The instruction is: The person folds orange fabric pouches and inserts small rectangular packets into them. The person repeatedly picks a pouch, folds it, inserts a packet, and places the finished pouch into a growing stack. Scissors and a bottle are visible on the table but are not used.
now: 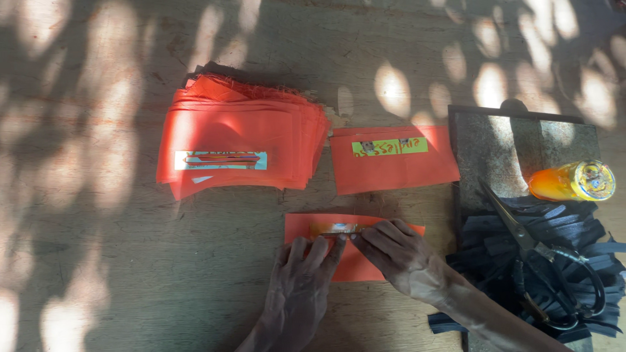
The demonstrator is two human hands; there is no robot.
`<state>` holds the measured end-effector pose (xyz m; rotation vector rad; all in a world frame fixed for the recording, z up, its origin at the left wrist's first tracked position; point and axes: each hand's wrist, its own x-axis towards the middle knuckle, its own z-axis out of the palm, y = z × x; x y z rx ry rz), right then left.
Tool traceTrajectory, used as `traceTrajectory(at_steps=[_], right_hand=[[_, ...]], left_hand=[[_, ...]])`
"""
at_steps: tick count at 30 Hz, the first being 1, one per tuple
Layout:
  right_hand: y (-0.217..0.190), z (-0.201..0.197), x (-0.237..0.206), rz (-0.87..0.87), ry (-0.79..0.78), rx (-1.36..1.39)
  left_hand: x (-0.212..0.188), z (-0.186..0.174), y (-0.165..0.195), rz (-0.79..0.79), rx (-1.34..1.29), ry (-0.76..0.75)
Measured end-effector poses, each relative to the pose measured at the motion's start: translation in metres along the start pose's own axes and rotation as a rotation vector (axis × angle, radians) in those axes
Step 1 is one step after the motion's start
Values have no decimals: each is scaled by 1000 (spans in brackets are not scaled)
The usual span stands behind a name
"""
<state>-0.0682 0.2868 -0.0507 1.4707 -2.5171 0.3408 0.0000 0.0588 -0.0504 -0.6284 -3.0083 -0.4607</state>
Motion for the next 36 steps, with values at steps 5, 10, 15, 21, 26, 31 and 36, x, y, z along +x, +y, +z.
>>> traceTrajectory(at_steps=[5,10,15,21,26,31,36], right_hand=[[4,-4,-12,29,15,-26],[3,-7,-18,71,15,18],[3,-9,-23,95,28,-17],[3,-16,-30,206,73,74],[3,-22,-35,236,120,88],[7,-36,-44,441,251,137],[-2,-47,-28,634,267,277]], left_hand=[[1,4,5,-29,11,-61],[1,4,7,-39,-22,-21],[3,4,7,-66,-43,-121],[7,0,7,-65,-108,-19],[9,-9,8,-79,-91,-73],[6,-13,2,-102,-210,44],[4,-11,-8,-18,-306,117]])
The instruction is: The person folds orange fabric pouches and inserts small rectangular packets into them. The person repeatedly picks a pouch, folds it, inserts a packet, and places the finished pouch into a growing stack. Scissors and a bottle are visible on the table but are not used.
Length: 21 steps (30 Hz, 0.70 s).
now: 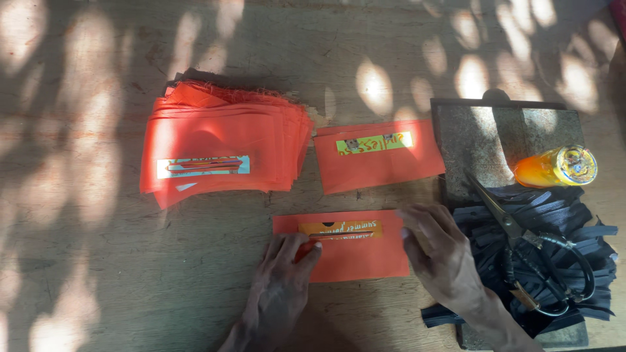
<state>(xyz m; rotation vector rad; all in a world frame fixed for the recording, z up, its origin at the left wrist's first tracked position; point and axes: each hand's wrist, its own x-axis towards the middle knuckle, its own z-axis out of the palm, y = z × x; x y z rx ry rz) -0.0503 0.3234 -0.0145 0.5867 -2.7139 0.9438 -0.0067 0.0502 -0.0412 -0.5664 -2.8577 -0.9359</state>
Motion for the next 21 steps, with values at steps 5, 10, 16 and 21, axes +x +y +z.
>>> traceTrajectory(at_steps=[5,10,16,21], right_hand=[[-28,30,23,-99,-82,61],[-33,46,31,176,-381,65],[-17,38,30,536,-290,1099],[-41,55,18,614,-17,1551]], left_hand=[[-2,-1,-1,54,-73,74],[-9,-10,-2,-115,-332,150],[-12,-19,4,-355,-424,-190],[0,-3,31,-173,-943,62]])
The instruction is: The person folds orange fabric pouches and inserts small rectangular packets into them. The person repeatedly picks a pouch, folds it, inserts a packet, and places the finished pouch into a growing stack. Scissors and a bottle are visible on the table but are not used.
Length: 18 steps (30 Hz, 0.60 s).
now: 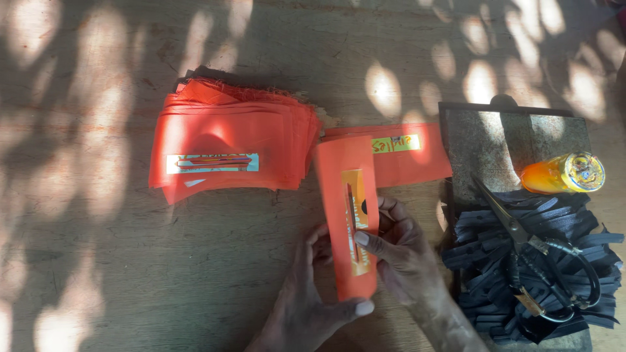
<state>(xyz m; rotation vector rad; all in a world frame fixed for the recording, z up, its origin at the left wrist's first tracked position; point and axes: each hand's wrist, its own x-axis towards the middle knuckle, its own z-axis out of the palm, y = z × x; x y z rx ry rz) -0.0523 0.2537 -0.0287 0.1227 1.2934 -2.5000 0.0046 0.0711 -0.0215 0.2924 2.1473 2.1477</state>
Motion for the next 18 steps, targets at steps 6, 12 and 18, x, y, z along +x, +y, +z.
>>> traceTrajectory(at_steps=[6,12,18], right_hand=[[-4,19,-8,-68,-34,51],[-2,15,-5,-57,26,-202],[10,4,0,-30,80,-23]], left_hand=[[24,9,-11,-208,-543,224],[27,4,-10,-252,-431,259],[30,7,-7,-189,-391,273]])
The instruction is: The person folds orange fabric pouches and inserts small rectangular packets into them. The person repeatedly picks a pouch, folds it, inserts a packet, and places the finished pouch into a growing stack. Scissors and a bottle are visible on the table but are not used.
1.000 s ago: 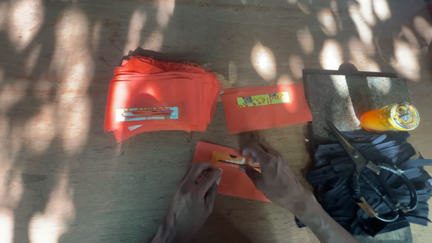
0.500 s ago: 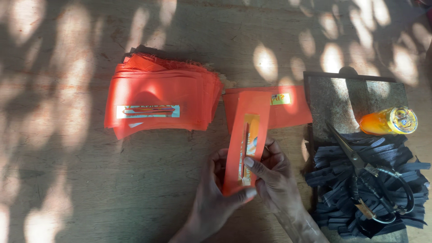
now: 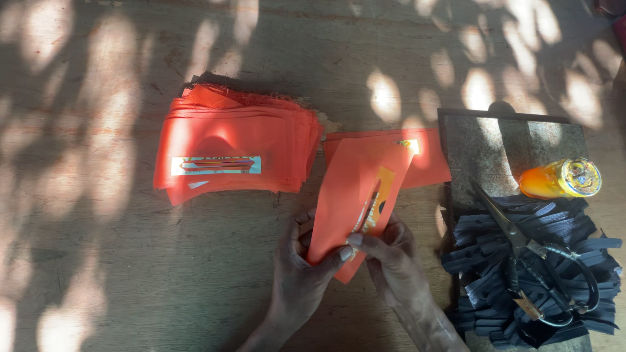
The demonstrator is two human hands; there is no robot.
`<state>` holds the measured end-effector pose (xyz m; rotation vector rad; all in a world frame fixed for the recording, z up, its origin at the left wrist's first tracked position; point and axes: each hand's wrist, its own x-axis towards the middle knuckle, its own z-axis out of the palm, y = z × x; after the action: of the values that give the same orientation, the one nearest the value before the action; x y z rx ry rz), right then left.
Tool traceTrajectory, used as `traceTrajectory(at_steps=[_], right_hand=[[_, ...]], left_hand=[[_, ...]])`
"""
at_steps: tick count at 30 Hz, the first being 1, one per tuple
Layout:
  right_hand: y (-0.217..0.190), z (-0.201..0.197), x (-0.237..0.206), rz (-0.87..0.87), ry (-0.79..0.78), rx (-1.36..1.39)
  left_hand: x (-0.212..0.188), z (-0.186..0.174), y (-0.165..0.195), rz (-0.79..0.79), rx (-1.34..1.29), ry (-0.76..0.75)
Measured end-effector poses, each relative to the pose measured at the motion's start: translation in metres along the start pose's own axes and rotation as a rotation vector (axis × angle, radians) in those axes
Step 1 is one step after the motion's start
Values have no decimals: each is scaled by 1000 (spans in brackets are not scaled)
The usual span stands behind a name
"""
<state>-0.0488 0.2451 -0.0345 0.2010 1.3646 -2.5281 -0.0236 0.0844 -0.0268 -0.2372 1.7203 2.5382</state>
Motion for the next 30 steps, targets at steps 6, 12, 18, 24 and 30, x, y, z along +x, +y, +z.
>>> traceTrajectory(at_steps=[6,12,18,24,30], right_hand=[[-30,-24,8,-188,69,35],[-51,-44,14,-279,159,-104],[-50,-51,9,-133,343,-760],[-40,-31,-14,-634,225,-1512],[-13,14,-5,-665,-173,-1426]], left_hand=[[-1,-18,1,24,114,-120],[5,-45,4,32,118,-26],[8,-56,12,66,212,99],[0,-51,21,688,1087,144],[5,-44,10,448,924,-79]])
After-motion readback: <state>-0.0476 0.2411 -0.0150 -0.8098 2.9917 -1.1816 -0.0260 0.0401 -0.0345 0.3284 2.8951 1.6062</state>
